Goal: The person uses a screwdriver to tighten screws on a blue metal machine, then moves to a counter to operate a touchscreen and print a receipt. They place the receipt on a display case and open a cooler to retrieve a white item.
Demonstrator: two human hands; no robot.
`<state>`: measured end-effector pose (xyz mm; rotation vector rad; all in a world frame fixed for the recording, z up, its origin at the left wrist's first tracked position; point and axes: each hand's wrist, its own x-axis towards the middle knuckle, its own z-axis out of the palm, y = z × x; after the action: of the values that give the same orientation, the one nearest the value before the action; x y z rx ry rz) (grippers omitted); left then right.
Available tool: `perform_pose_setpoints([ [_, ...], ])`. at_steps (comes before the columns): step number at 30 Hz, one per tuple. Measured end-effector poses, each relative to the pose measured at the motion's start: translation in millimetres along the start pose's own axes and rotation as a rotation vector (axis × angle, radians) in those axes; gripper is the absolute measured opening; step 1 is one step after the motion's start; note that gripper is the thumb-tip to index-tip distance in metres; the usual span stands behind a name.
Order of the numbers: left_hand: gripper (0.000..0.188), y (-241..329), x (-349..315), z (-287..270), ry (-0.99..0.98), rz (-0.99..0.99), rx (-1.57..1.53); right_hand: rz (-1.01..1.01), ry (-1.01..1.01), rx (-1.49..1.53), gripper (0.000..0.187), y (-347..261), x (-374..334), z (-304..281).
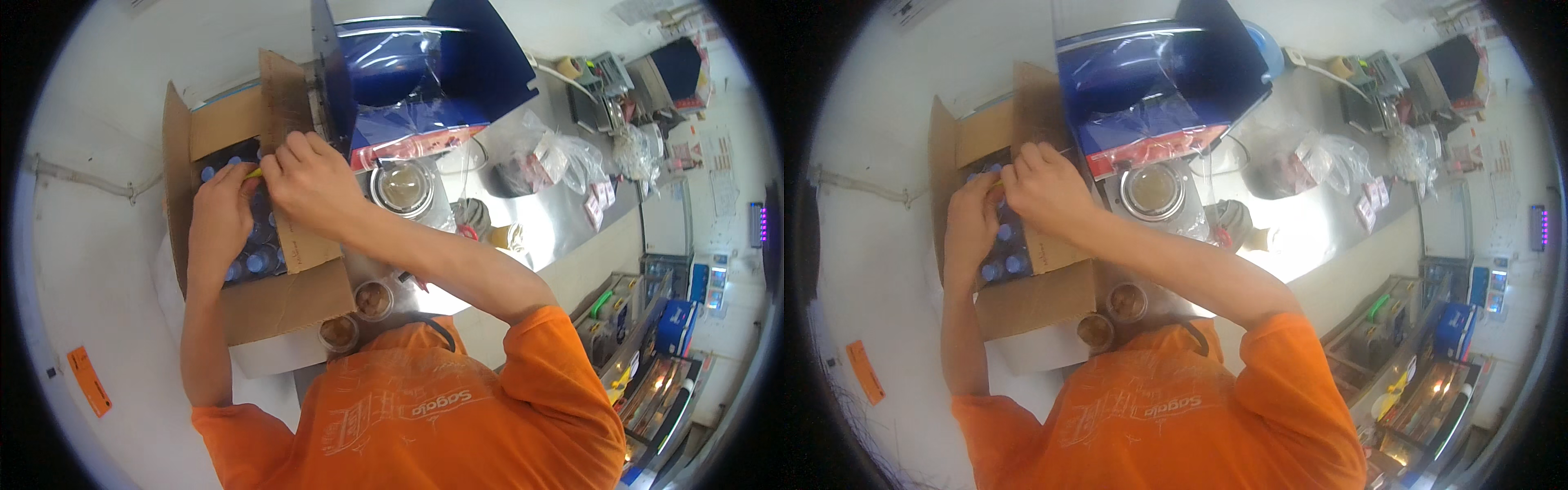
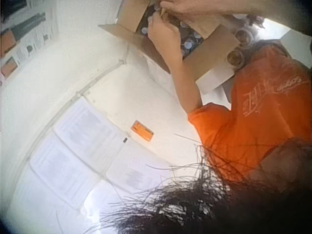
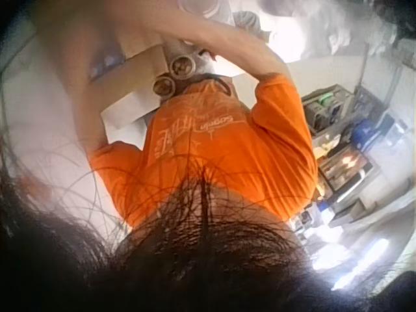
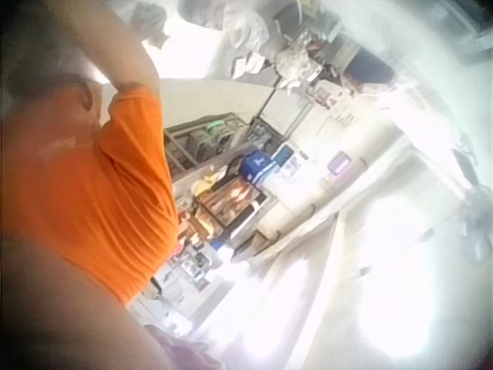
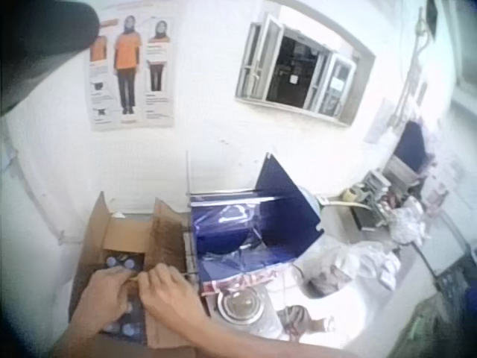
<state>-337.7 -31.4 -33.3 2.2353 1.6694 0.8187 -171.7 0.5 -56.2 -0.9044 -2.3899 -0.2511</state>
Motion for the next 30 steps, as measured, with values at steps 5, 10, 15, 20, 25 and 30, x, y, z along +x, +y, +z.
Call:
perform_pose_setpoints([
  [5, 0.018, 6.3, 8.1, 2.0, -0.088, -0.081, -0.026, 0.094, 0.051, -0.164, 0.020, -9.9, 0.2, -3.3],
  [10, 0.030, -3.1, 4.5, 7.1, -0.083, -0.063, -0.162, 0.186, 0.087, -0.056, 0.022, -12.2, 3.9, 7.7],
  [15, 0.042, -1.2, 5.7, 10.4, -0.069, -0.031, -0.199, 0.125, -0.025, -0.004, 0.027, -4.0, 0.1, 5.5],
  [20, 0.036, -2.2, 8.1, 8.0, -0.081, -0.001, -0.114, 0.184, 0.097, -0.112, 0.025, -11.9, 7.6, -2.5],
  [25, 0.029, -6.4, 4.8, 13.6, -0.092, -0.019, -0.139, 0.181, 0.045, 0.064, 0.017, -4.8, 5.8, 7.3],
  [30, 0.030, -10.9, 1.6, 14.2, -0.137, -0.027, -0.138, 0.207, -0.037, 0.178, 0.017, -5.8, 8.8, 6.3],
])
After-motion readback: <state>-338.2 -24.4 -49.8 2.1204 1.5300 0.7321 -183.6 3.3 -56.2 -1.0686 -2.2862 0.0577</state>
